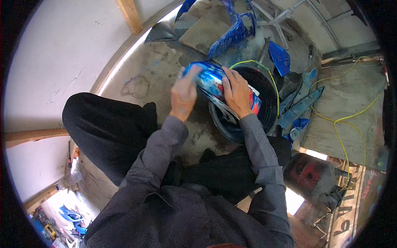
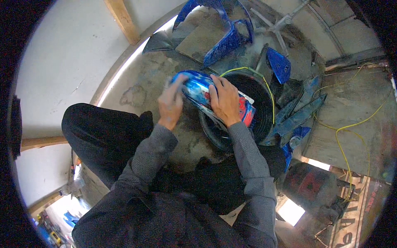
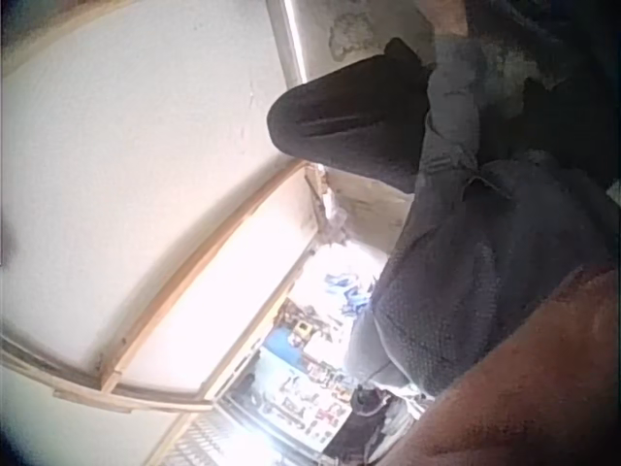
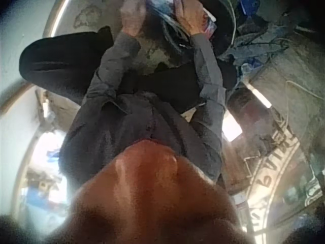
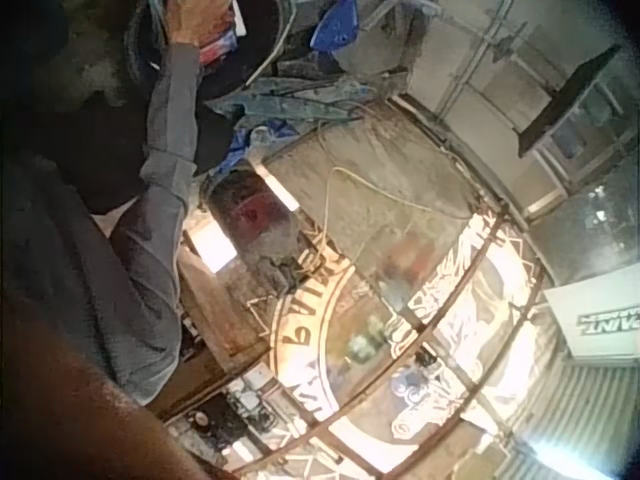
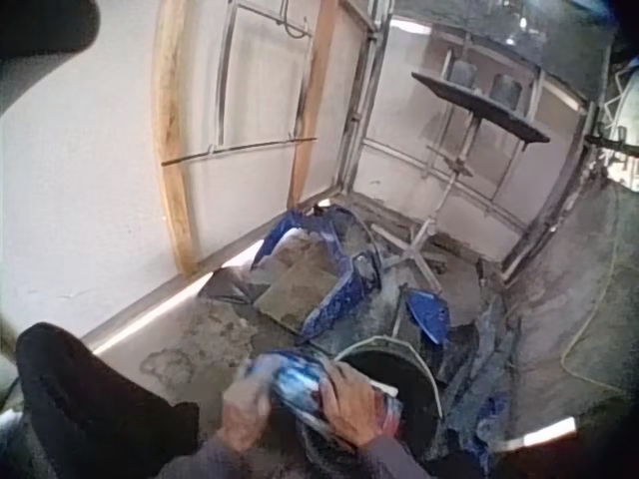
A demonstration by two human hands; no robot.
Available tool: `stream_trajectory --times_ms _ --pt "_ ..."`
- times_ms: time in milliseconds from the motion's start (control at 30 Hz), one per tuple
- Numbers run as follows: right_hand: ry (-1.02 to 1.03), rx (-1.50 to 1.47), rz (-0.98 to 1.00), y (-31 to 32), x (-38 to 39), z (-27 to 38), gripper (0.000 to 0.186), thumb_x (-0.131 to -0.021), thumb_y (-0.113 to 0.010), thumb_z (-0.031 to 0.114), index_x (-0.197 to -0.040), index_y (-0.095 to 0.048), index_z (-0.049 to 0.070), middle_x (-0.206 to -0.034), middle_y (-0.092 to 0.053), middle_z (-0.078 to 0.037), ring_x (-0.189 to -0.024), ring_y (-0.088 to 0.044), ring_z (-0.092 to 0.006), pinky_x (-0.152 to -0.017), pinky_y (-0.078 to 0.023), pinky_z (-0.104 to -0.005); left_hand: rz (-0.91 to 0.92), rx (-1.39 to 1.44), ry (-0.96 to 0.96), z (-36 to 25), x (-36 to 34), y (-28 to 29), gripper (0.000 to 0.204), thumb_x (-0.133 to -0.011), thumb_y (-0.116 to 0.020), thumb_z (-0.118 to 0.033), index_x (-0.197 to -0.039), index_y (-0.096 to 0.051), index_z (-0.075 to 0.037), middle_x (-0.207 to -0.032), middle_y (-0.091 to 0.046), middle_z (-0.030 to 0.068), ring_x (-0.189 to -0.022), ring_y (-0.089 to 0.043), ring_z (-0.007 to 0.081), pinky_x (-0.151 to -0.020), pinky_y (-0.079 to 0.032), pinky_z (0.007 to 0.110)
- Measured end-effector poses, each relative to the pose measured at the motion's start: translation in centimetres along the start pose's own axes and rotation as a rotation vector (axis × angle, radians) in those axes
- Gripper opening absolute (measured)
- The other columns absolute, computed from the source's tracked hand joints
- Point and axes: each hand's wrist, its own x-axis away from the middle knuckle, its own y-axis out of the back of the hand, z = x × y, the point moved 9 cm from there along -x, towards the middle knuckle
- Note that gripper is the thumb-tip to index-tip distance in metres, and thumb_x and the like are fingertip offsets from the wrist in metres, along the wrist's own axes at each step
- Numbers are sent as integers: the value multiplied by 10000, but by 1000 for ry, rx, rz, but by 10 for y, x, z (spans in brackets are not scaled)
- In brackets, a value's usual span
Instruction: The person wet sands a painted vehicle fairing, dipping a sanding sponge into a bucket of water and rubbing the surface of the fairing.
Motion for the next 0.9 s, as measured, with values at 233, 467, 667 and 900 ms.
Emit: stream_trajectory --times_ms 233,467,667,900 --pt "1 -15 -12 2 2 1 415 -1052 -574 259 -1397 -656 43 -1297 -683 -203 -1181 -651 -401 -1021 -487 -498 -34 -47 -193 -20 12 -18 414 -974 -577 64 -1334 -714 -85 -1288 -746 161 -1248 -700 360 -1184 -467 509" --pt "25 19 -15 -2 1 2 407 -1050 -568 257 -1382 -663 41 -1275 -690 -197 -1160 -660 -400 -1012 -494 -495 -40 31 -176 -26 20 -31 442 -958 -574 66 -1330 -726 -117 -1235 -769 133 -1153 -729 366 -1215 -425 522" --pt "-6 29 -6 -1 -2 7 413 -1056 -552 261 -1382 -659 33 -1272 -692 -201 -1152 -661 -405 -1013 -495 -496 -185 62 -135 -21 13 -19 376 -977 -586 29 -1303 -710 -112 -1246 -754 147 -1141 -724 372 -1184 -436 573" --pt "20 27 -26 4 -3 5 417 -1057 -549 257 -1383 -660 23 -1282 -688 -217 -1153 -661 -413 -1005 -501 -501 -164 17 -48 -15 -1 -12 396 -953 -620 53 -1317 -697 -80 -1228 -763 144 -1146 -731 355 -1190 -442 559"
